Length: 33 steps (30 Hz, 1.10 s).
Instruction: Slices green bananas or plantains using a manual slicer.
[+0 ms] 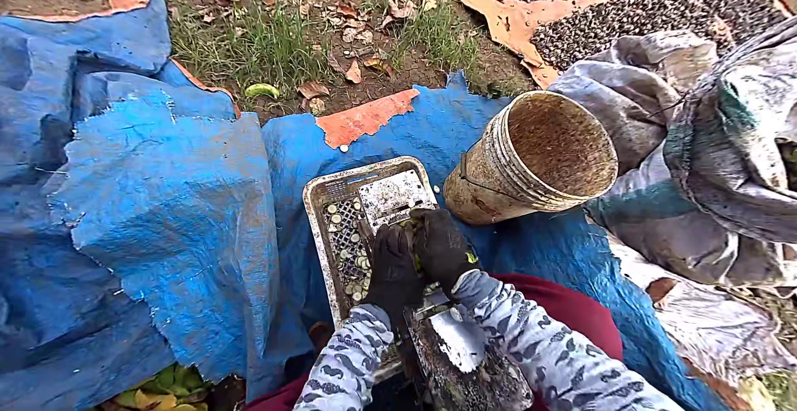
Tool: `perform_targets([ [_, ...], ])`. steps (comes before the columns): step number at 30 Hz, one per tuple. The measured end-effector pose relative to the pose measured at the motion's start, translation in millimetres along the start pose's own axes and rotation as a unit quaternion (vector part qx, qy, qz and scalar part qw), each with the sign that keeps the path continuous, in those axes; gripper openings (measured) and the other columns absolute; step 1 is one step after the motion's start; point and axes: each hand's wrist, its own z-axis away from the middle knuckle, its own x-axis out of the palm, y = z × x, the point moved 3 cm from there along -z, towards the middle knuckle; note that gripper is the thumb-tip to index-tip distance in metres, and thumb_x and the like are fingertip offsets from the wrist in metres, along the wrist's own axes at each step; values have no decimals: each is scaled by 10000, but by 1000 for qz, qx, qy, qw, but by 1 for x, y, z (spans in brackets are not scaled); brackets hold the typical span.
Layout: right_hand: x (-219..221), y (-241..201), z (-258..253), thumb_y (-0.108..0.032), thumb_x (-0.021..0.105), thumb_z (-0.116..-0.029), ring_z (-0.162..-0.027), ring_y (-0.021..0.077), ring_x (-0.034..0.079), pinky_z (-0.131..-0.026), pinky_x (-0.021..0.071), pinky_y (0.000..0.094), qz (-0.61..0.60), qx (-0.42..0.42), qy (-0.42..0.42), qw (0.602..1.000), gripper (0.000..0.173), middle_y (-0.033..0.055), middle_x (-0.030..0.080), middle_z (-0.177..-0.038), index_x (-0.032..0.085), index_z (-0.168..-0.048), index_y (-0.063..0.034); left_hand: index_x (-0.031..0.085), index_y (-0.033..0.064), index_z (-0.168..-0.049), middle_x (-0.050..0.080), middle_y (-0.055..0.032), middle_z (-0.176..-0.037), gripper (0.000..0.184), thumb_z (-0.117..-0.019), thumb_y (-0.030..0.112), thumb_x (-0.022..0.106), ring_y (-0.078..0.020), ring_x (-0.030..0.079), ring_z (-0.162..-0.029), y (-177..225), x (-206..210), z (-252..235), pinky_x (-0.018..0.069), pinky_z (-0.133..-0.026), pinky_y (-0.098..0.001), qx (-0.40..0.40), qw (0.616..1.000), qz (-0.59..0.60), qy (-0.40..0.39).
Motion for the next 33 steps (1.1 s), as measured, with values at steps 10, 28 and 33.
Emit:
perform_targets([
  [10,3,72,135,-190,550,-922,-980,354,708,-758,598,518,-27,-87,97,991,340,193,688,-1132,684,-1190,-29,648,-92,-1269,644,-319,-1266,874,-685,542,795,-545,563,-1240,40,51,125,458,-1029,-619,204,959,38,194],
  [28,8,58,116,-191,575,-937,-969,371,711,-766,594,524,0,-55,75,996,320,215,683,-1125,681,-1182,-14,647,-65,-1295,638,-295,-1304,830,-693,481,818,-526,542,-1282,28,45,110,421,-1061,-627,187,970,25,152],
  [33,-12,34,42,-248,477,-1057,-1233,354,612,-1021,485,537,36,32,-84,995,368,196,611,-1336,587,-1364,-78,350,4,-1570,357,-268,-1592,953,-872,569,668,-481,209,-1516,26,12,44,95,-1226,-604,82,995,-26,-55],
])
